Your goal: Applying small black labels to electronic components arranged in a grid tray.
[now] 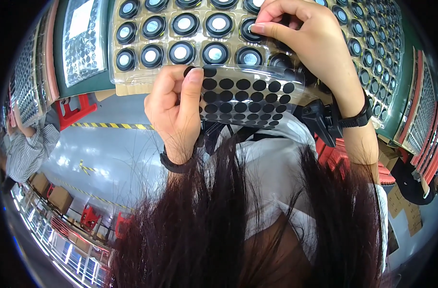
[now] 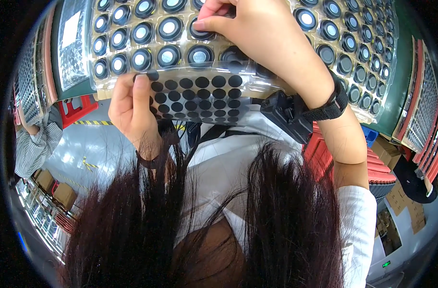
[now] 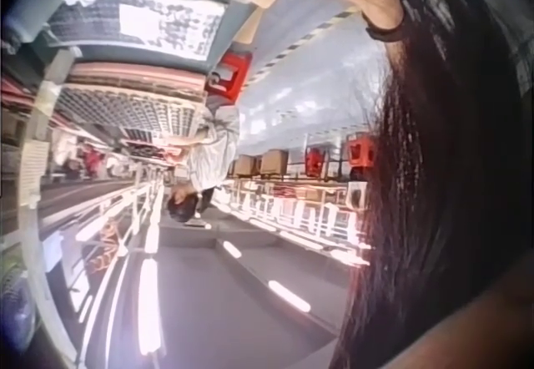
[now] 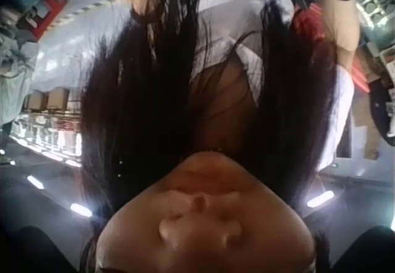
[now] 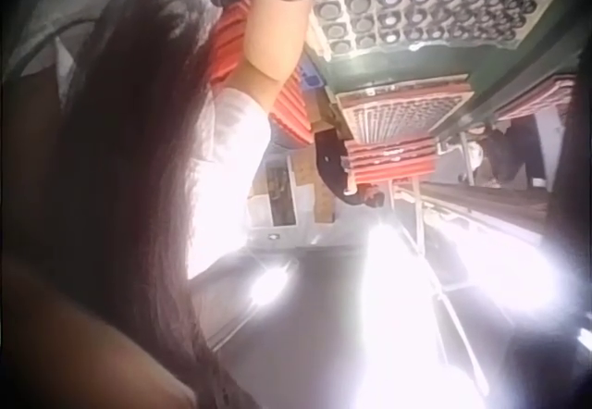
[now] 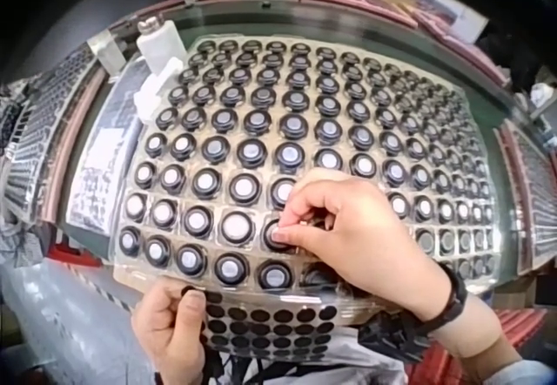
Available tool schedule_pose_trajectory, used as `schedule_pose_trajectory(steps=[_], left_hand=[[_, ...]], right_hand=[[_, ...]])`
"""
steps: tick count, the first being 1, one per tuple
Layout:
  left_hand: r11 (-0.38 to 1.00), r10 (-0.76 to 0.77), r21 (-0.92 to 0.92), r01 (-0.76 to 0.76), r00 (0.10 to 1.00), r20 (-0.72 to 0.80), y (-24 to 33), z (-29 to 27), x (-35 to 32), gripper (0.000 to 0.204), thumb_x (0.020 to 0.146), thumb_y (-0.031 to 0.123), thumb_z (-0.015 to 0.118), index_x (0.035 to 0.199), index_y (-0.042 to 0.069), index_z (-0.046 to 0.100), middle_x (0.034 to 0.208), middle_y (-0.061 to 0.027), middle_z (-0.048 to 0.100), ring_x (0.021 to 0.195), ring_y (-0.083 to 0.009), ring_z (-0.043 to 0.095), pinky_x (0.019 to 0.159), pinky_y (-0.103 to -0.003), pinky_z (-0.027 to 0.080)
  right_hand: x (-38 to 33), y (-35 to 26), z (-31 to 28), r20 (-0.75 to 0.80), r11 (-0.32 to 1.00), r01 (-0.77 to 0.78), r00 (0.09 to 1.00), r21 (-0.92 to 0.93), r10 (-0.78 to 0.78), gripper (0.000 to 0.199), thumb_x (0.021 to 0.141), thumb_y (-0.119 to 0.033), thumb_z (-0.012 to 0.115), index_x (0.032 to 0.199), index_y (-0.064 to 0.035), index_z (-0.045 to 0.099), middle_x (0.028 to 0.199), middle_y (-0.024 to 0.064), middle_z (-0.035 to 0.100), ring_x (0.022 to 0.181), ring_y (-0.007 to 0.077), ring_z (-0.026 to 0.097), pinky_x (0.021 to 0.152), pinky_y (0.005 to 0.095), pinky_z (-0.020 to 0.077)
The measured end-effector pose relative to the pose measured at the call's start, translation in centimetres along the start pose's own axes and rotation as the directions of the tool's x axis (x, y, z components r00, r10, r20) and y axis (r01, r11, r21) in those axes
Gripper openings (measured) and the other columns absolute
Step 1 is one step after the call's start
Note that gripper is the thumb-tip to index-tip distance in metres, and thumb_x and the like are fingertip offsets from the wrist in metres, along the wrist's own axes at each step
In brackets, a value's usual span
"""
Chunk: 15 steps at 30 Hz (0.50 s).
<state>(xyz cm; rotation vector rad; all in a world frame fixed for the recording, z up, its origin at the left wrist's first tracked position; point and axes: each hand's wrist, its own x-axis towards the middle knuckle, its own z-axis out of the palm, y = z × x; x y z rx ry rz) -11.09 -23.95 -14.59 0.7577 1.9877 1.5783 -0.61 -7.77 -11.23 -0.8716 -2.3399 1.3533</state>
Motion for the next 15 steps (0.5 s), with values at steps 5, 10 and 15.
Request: schedule_pose_trajectory(steps=[5,10,15], left_hand=[[1.000,-0.014,-0.011,0.014,1.000,0.004,0.04,0.10,-0.06,0.012,0.082,0.010,0.057,0.077,-0.001,0.054,0.054,0.0011,0.051,0.046,-0.0025,0.043,0.042,-0.017,0.035],[0.999,-0.036,-0.033,0.035,0.999,-0.008,0.34,0.26,-0.06,0.012,0.082,0.010,0.057,0.077,-0.001,0.054,0.055,0.0016,0.051,0.047,-0.0023,0.043,0.043,-0.017,0.035],[0.999,0.015,-0.051,-0.016,1.000,-0.018,0.21,0.40,-0.06,0.013,0.082,0.010,0.057,0.076,-0.001,0.054,0.055,0.0019,0.051,0.047,-0.0020,0.042,0.042,-0.017,0.033]], right_hand=[[-0.07,-0.01,-0.10,0.002,1.000,0.006,1.000,-0.014,-0.006,0.009,0.068,-0.002,0.066,0.068,0.0006,0.057,0.067,0.0048,0.053,0.057,0.0114,0.048,0.052,0.0221,0.0384],[-0.01,0.07,-0.03,-0.015,0.994,0.083,0.996,-0.077,-0.085,0.008,0.068,-0.002,0.065,0.069,0.0001,0.058,0.067,0.0061,0.054,0.059,0.0141,0.051,0.053,0.0239,0.0396],[-0.06,-0.65,0.47,-0.121,0.961,0.184,0.970,-0.208,-0.212,0.008,0.067,-0.002,0.065,0.069,-0.0008,0.057,0.069,0.0075,0.054,0.063,0.0184,0.053,0.055,0.0253,0.0407]])
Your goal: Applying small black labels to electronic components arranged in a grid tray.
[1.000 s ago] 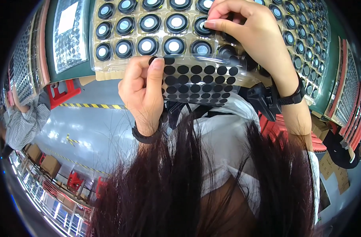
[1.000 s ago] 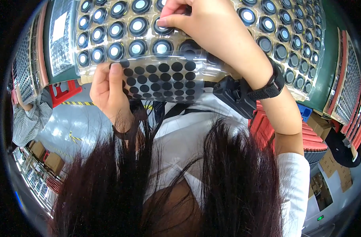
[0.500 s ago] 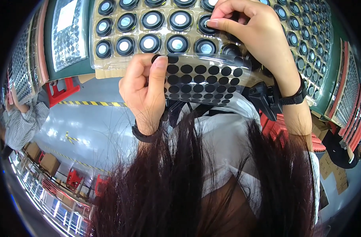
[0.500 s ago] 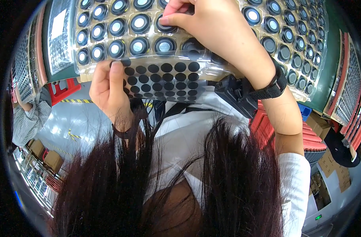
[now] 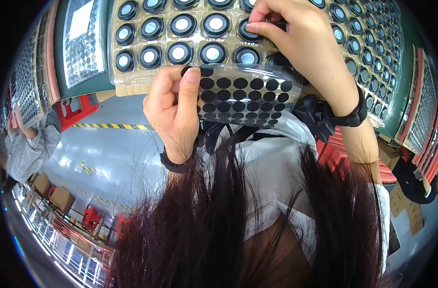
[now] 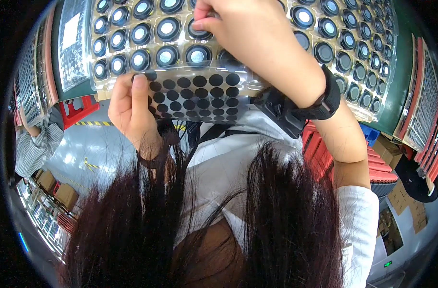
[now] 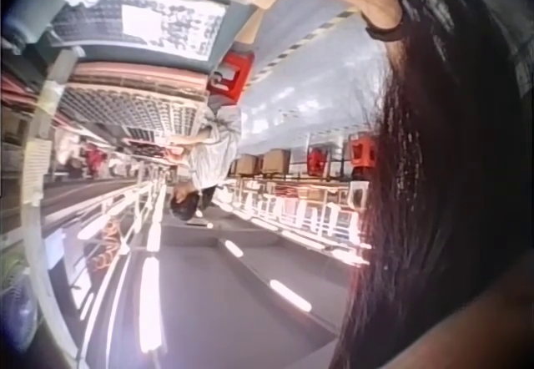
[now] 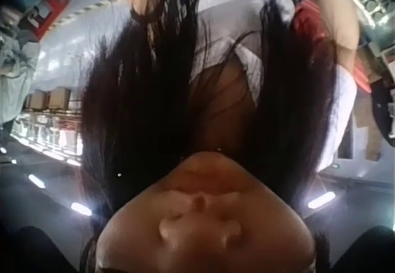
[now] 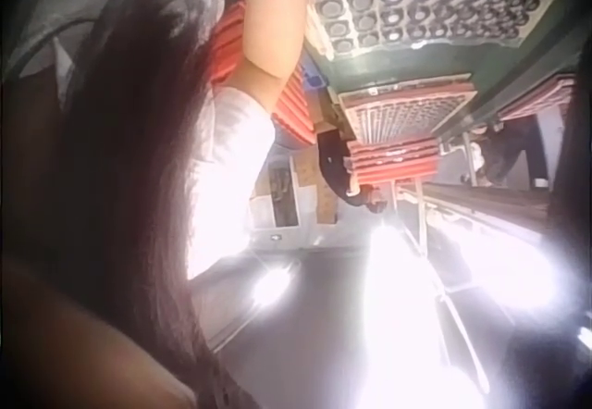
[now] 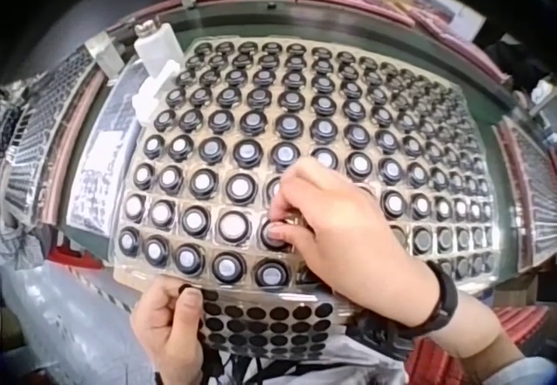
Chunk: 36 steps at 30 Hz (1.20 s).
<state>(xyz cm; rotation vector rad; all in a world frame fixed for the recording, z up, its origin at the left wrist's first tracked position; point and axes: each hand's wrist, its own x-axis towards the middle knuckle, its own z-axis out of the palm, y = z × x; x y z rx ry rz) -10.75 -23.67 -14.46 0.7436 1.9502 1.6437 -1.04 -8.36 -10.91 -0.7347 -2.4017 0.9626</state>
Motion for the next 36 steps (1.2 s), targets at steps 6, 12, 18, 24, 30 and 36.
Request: schedule_pose_trajectory(steps=[6,12,18,24,30,36], left_hand=[[1.000,0.010,0.006,-0.010,1.000,-0.012,-0.3,-0.3,-0.3,0.013,0.082,0.009,0.057,0.074,0.000,0.052,0.054,0.0026,0.049,0.047,-0.0016,0.040,0.042,-0.017,0.031],[0.999,0.041,-0.021,-0.042,0.999,-0.025,-0.5,0.1,-0.5,0.012,0.082,0.009,0.057,0.074,0.000,0.052,0.053,0.0029,0.048,0.047,-0.0015,0.039,0.043,-0.017,0.031],[0.997,0.076,0.010,-0.076,0.996,-0.050,-0.8,0.2,-0.5,0.011,0.082,0.008,0.057,0.075,0.000,0.053,0.054,0.0026,0.049,0.049,-0.0014,0.040,0.044,-0.016,0.031],[0.998,0.053,-0.027,-0.055,0.996,-0.071,-0.1,0.4,-0.7,0.011,0.082,0.007,0.057,0.075,0.000,0.053,0.055,0.0023,0.050,0.049,-0.0014,0.040,0.044,-0.016,0.032],[0.998,0.040,-0.037,-0.042,0.998,-0.046,0.4,0.4,-0.7,0.010,0.081,0.007,0.057,0.076,-0.001,0.053,0.055,0.0024,0.050,0.049,-0.0013,0.040,0.044,-0.016,0.032],[0.997,0.076,0.002,-0.076,0.996,-0.055,0.4,-0.2,-0.7,0.010,0.081,0.007,0.057,0.077,-0.001,0.053,0.055,0.0026,0.050,0.048,-0.0015,0.040,0.043,-0.016,0.031]], right_hand=[[-0.9,-0.5,-1.4,0.009,0.982,-0.119,0.993,0.149,0.119,0.009,0.068,-0.004,0.064,0.069,-0.0013,0.056,0.071,0.0084,0.053,0.068,0.0230,0.053,0.057,0.0281,0.0417],[-4.7,1.1,-2.3,0.201,0.937,-0.169,0.973,0.306,0.110,0.015,0.067,0.002,0.064,0.080,0.0013,0.057,0.079,0.0043,0.059,0.081,0.0109,0.056,0.075,0.0225,0.0447],[-5.0,1.0,-2.4,0.221,0.968,-0.186,0.964,0.168,0.147,0.014,0.068,0.001,0.065,0.080,0.0012,0.057,0.076,0.0034,0.059,0.071,0.0102,0.057,0.069,0.0214,0.0462],[-5.3,0.5,-2.2,0.106,0.981,-0.160,0.983,0.109,0.149,0.011,0.067,0.001,0.065,0.075,0.0005,0.058,0.069,0.0019,0.059,0.063,0.0090,0.056,0.060,0.0201,0.0455],[-5.4,0.6,-2.8,0.099,0.995,-0.075,0.993,0.065,0.069,0.009,0.066,0.001,0.066,0.072,0.0001,0.059,0.069,0.0024,0.060,0.062,0.0091,0.056,0.057,0.0198,0.0446],[-5.5,0.1,-2.9,0.062,0.986,-0.050,0.997,0.160,0.041,0.010,0.065,0.001,0.067,0.071,0.0001,0.058,0.070,0.0041,0.060,0.061,0.0105,0.056,0.056,0.0200,0.0446]])
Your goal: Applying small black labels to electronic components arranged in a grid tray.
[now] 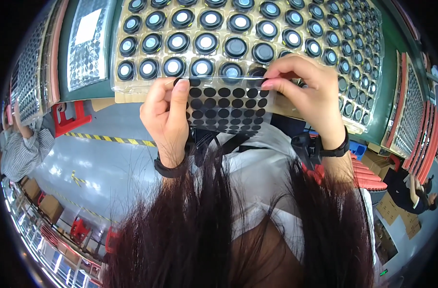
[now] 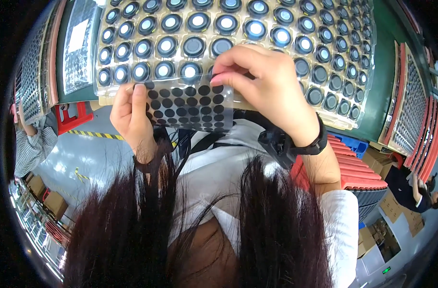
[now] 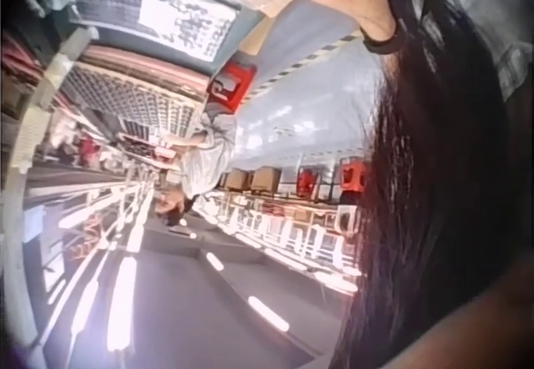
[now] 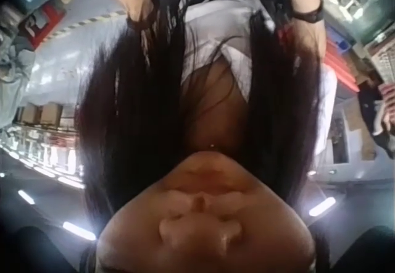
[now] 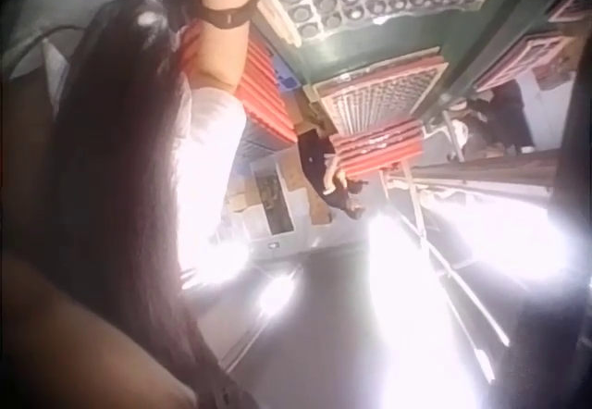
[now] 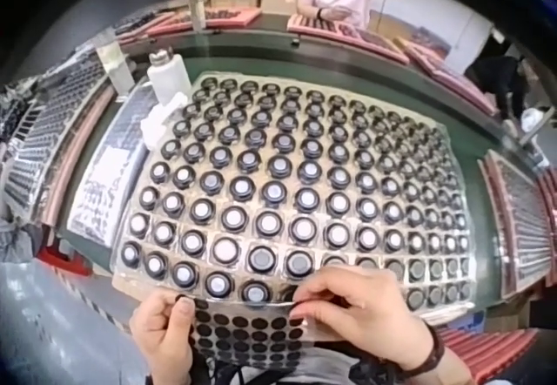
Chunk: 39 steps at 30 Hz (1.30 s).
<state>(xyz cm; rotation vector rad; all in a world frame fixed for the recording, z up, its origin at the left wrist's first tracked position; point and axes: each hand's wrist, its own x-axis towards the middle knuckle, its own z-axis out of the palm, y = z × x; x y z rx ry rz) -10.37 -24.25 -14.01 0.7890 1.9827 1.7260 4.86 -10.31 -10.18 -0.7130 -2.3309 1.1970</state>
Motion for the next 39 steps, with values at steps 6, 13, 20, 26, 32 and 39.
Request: schedule_pose_trajectory(steps=[6,13,20,26,32,39], left_hand=[[0.998,-0.056,-0.028,0.057,0.997,0.049,0.8,-0.3,-0.3,0.009,0.081,0.007,0.057,0.077,0.000,0.054,0.055,0.0036,0.049,0.047,-0.0014,0.039,0.043,-0.017,0.030],[0.995,-0.093,-0.020,0.093,0.996,-0.008,0.6,-2.0,0.2,0.009,0.082,0.008,0.056,0.078,0.000,0.054,0.055,0.0030,0.049,0.047,-0.0017,0.041,0.043,-0.017,0.031],[0.996,-0.080,0.057,0.074,0.991,0.107,0.5,-2.6,-0.3,0.010,0.081,0.009,0.057,0.078,0.000,0.055,0.055,0.0019,0.050,0.047,-0.0024,0.043,0.043,-0.016,0.033],[0.995,-0.084,0.067,0.074,0.983,0.162,0.3,-2.6,-0.3,0.010,0.080,0.008,0.057,0.077,-0.001,0.055,0.056,0.0013,0.051,0.048,-0.0026,0.044,0.044,-0.016,0.034],[0.996,-0.071,0.067,0.061,0.984,0.164,0.3,-2.6,-0.3,0.010,0.080,0.008,0.057,0.076,-0.001,0.055,0.055,0.0010,0.051,0.048,-0.0028,0.044,0.044,-0.016,0.034],[0.995,-0.063,0.084,0.049,0.983,0.175,0.0,-2.7,-0.2,0.011,0.080,0.009,0.057,0.076,-0.001,0.055,0.054,0.0011,0.051,0.048,-0.0030,0.044,0.044,-0.016,0.034]], right_hand=[[-0.2,0.1,-0.4,0.063,0.997,-0.080,0.995,0.013,0.079,0.011,0.063,0.001,0.067,0.069,-0.0007,0.058,0.072,0.0052,0.060,0.065,0.0116,0.056,0.059,0.0227,0.0444],[1.2,0.1,-0.9,-0.033,0.985,0.096,0.995,0.141,-0.092,0.010,0.065,-0.001,0.067,0.069,0.0000,0.058,0.079,0.0034,0.056,0.077,0.0125,0.053,0.069,0.0236,0.0411],[1.9,0.9,2.1,0.042,0.998,0.035,0.998,0.056,-0.037,0.009,0.066,-0.003,0.067,0.070,-0.0013,0.059,0.079,0.0017,0.055,0.077,0.0128,0.051,0.068,0.0224,0.0401],[1.7,1.2,3.0,0.023,0.997,0.077,0.997,-0.025,-0.077,0.009,0.066,-0.003,0.068,0.070,-0.0017,0.060,0.078,0.0009,0.055,0.076,0.0129,0.051,0.066,0.0227,0.0401],[1.7,1.3,3.3,0.002,0.995,0.084,0.996,-0.054,-0.084,0.009,0.065,-0.004,0.068,0.069,-0.0022,0.060,0.077,0.0008,0.054,0.075,0.0131,0.051,0.066,0.0230,0.0402],[1.8,0.3,3.1,0.038,0.997,0.055,0.998,-0.060,-0.053,0.010,0.065,-0.003,0.068,0.069,-0.0022,0.060,0.078,0.0014,0.055,0.076,0.0147,0.051,0.067,0.0244,0.0404]])
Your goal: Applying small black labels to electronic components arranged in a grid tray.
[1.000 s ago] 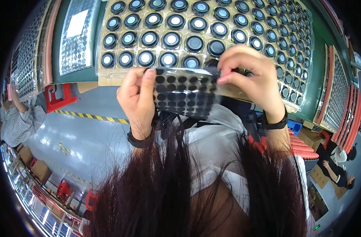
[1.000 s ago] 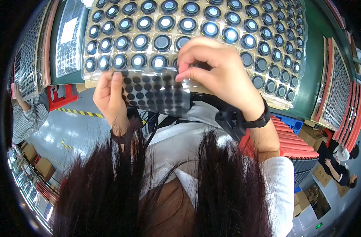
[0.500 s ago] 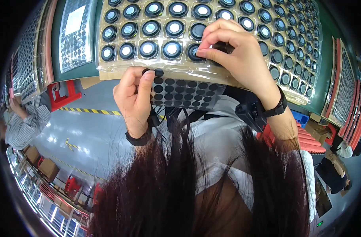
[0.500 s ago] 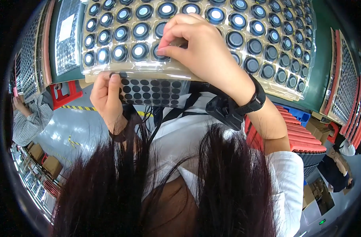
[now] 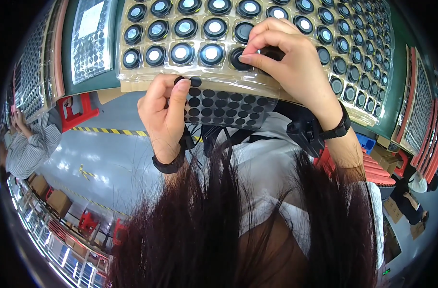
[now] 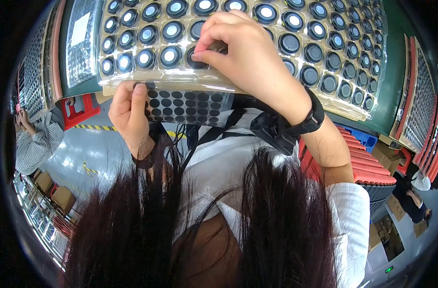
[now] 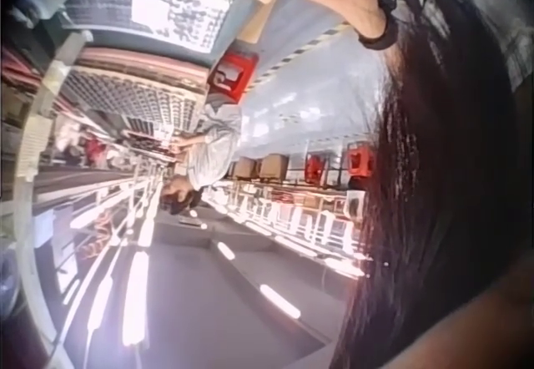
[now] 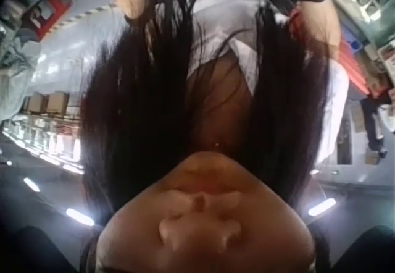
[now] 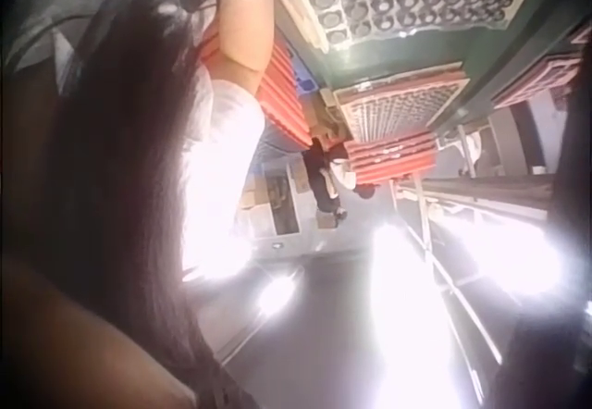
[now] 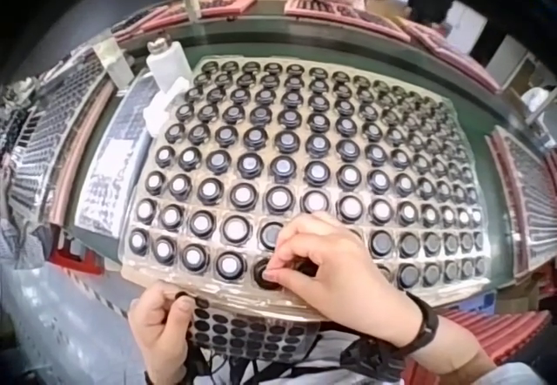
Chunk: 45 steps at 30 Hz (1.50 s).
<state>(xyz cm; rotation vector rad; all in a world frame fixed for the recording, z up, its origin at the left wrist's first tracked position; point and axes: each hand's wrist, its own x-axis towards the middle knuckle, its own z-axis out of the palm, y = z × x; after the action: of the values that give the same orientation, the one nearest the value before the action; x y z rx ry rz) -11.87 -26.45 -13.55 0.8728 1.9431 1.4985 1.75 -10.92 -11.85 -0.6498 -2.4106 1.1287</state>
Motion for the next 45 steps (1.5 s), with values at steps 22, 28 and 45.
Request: schedule_pose_trajectory(steps=[22,28,45], left_hand=[[1.000,0.024,-0.004,-0.024,0.999,0.036,2.2,2.0,-0.2,0.012,0.083,0.008,0.053,0.078,-0.002,0.056,0.057,-0.0001,0.052,0.049,-0.0038,0.046,0.045,-0.017,0.036],[0.994,-0.031,-0.108,0.033,0.999,0.014,1.9,2.2,-0.1,0.020,0.088,0.016,0.047,0.083,-0.001,0.056,0.060,0.0025,0.049,0.050,-0.0019,0.040,0.045,-0.015,0.029],[0.965,-0.234,-0.157,0.211,0.962,-0.143,0.1,-0.3,-0.4,0.020,0.087,0.017,0.049,0.080,0.000,0.057,0.067,0.0016,0.054,0.053,-0.0025,0.042,0.048,-0.016,0.034]], right_hand=[[0.0,-2.8,1.6,0.026,0.978,0.109,0.993,0.179,-0.116,0.020,0.067,-0.003,0.066,0.083,-0.0036,0.055,0.077,0.0066,0.056,0.062,0.0167,0.055,0.057,0.0247,0.0453],[0.6,-2.5,1.7,-0.003,0.979,0.197,0.980,0.051,-0.197,0.014,0.067,-0.005,0.066,0.076,-0.0036,0.055,0.071,0.0080,0.054,0.059,0.0193,0.054,0.052,0.0261,0.0431],[3.1,-1.8,1.5,0.021,0.993,0.031,0.999,0.118,-0.034,0.009,0.068,-0.007,0.064,0.068,-0.0016,0.057,0.071,0.0084,0.054,0.070,0.0250,0.052,0.062,0.0318,0.0421]])
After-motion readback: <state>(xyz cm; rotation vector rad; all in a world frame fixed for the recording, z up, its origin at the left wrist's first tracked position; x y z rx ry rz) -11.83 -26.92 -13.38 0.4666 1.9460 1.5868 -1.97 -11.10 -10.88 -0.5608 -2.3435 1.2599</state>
